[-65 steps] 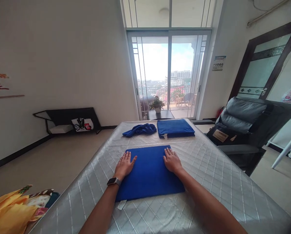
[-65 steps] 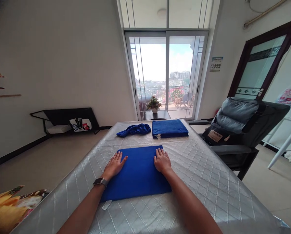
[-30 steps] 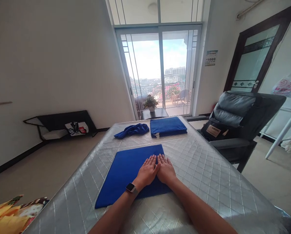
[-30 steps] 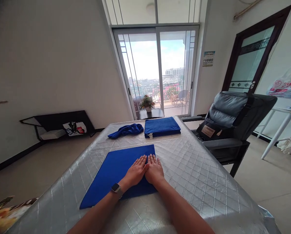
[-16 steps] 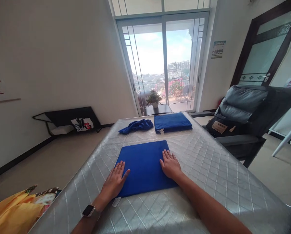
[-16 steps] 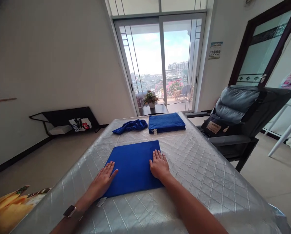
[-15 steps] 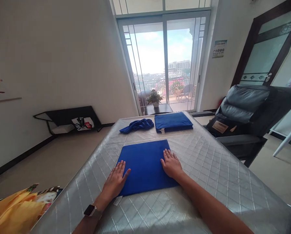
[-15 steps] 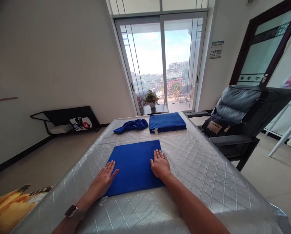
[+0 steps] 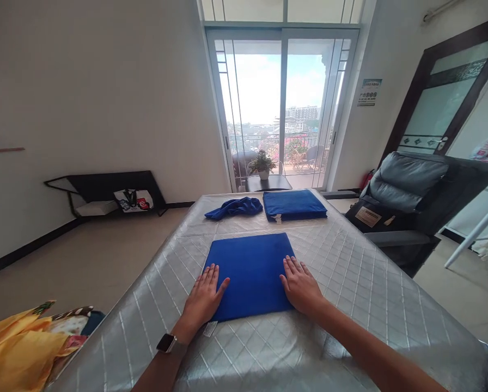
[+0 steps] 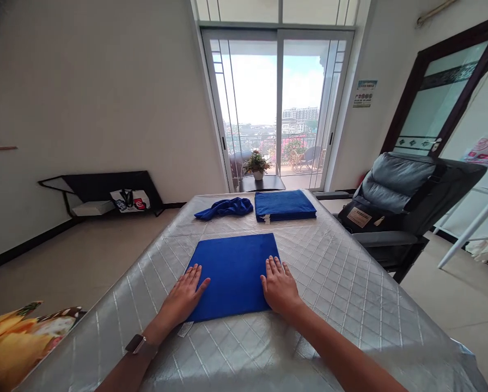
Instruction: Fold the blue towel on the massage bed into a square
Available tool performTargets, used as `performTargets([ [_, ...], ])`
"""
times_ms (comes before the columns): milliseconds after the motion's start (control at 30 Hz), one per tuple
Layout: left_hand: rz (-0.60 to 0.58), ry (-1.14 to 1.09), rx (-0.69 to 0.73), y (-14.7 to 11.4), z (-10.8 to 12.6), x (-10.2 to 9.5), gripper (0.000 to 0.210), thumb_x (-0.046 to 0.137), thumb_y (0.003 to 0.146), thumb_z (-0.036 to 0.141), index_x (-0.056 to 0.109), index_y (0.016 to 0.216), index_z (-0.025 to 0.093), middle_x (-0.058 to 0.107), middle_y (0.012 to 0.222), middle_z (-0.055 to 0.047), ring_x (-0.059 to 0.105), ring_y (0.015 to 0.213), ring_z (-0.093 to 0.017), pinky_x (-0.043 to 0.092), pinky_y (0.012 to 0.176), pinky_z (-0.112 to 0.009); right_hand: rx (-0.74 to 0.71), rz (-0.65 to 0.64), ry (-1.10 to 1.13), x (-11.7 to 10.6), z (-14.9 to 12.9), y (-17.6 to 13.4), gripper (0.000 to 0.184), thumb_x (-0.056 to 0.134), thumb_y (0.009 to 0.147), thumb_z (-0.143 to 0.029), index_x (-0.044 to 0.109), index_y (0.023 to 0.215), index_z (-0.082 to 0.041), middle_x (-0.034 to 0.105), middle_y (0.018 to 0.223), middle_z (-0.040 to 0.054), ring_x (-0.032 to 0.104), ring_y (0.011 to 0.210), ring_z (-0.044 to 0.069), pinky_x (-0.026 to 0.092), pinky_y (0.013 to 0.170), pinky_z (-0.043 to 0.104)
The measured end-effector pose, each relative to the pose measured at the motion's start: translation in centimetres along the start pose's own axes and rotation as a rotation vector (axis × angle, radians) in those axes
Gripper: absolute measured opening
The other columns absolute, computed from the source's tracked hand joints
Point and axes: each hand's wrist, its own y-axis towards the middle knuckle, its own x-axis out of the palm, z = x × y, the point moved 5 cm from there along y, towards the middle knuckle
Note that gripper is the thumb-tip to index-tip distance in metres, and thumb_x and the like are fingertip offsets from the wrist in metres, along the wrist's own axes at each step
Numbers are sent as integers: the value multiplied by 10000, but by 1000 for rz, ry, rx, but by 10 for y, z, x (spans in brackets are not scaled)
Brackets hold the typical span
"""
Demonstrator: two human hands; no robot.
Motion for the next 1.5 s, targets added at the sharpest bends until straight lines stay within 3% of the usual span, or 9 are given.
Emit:
performTargets([
  [200,9,-33,-4,-1,0,2,801,163,992,639,360,1542,91,356,1605,-152,302,1497,-287,259,1224,-476,57,-120,50,11,5,-43,666,188,1040,-487,245,1589,-113,156,1653,59,116,1538,206,125,1252,404],
  [467,60,18,-59,-2,8,-18,807,116,999,629,346,1544,80,354,1603,-167,295,1499,-292,223,1234,-504,52,-101,111,16,8,-47,651,199,1042,-476,219,1597,-136,116,1655,44,73,1540,207,105,1258,410],
  [567,9,-33,46,-6,53,-28,772,165,1014,621,314,1557,93,291,1634,-139,247,1516,-264,230,1244,-458,46,-85,131,14,8,-47,642,208,1043,-459,230,1594,-131,125,1652,51,82,1540,215,99,1257,416],
  [767,-48,-197,584,-23,198,-46,646,281,1043,524,144,1606,238,211,1659,-51,193,1528,-199,235,1254,-429,-17,-94,119,19,10,-49,610,246,1035,-396,254,1590,-143,126,1658,67,69,1541,237,106,1253,456],
  [867,-100,-233,596,-17,218,-47,644,273,1049,512,96,1604,238,210,1651,-51,200,1525,-193,246,1250,-429,-39,-112,128,21,11,-48,606,243,1033,-375,231,1595,-147,90,1663,62,44,1542,235,96,1254,459],
  [1000,-181,-193,460,-13,175,-36,623,251,1047,532,163,1591,241,200,1650,-37,189,1529,-208,225,1254,-465,30,-108,164,18,12,-48,643,200,1039,-431,208,1594,-106,109,1658,72,75,1543,224,91,1256,427],
  [1267,-120,-36,-43,-83,3,-24,703,268,1012,579,307,1556,135,300,1611,-146,297,1491,-301,308,1192,-562,56,-168,207,5,7,-50,654,220,1038,-436,182,1589,-85,92,1660,72,55,1543,220,66,1258,432],
  [1367,-53,-112,-86,-123,-6,-41,643,272,1009,570,407,1526,213,414,1566,-121,400,1443,-313,352,1158,-598,60,-188,184,2,6,-50,654,225,1038,-435,171,1590,-87,88,1661,69,45,1543,216,58,1259,426],
  [1500,133,-277,-221,-159,35,-86,589,303,1011,524,312,1565,323,454,1561,-37,506,1374,-278,499,1071,-520,61,-185,149,4,6,-49,665,223,1037,-452,169,1590,-86,83,1659,70,46,1542,213,56,1259,423],
])
